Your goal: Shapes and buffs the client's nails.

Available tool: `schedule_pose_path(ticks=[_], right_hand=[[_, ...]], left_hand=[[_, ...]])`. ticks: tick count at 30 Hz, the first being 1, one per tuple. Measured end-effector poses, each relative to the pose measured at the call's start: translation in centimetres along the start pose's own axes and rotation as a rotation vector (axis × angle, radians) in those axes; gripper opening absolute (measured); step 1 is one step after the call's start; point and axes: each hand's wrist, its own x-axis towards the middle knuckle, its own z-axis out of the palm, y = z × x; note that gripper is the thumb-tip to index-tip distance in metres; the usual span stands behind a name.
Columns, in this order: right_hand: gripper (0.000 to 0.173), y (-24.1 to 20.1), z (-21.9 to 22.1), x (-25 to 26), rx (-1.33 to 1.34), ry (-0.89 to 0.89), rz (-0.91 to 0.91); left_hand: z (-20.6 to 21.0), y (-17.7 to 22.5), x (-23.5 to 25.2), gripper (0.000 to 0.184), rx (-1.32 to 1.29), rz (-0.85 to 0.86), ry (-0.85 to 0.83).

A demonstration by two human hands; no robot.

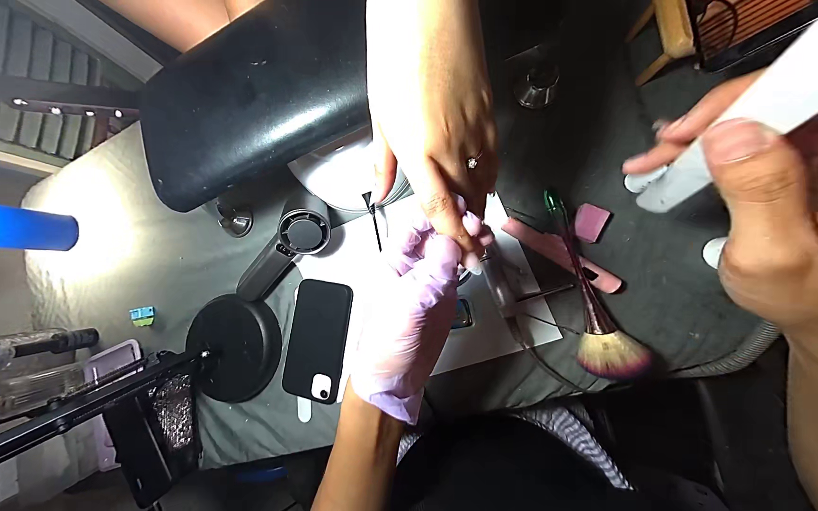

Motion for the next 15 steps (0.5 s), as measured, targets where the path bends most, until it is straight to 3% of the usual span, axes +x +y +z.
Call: schedule_pose_path(ticks=[2, 6, 10, 15], right_hand=[[0.023, -0.5, 0.5, -0.4, 0.057, 0.024, 0.076], [0.031, -1.5, 1.2, -1.8, 0.114, 0.007, 0.006], [0.021, -2.5, 2.3, -5.7, 0.067, 0.095, -0.024], [0.013, -2.8, 2.7, -7.5, -0.085, 0.057, -0.289]], left_hand=[[-0.1, 0.0, 0.0, 0.031, 0.000, -0.030, -0.006], [0.5, -0.3, -0.3, 0.039, -0.145, -0.079, 0.022], [0.6, -1.5, -0.2, 0.040, -0.309, -0.098, -0.049], [1.4, -2.4, 0.1, 0.035, -0.306, -0.083, 0.018]])
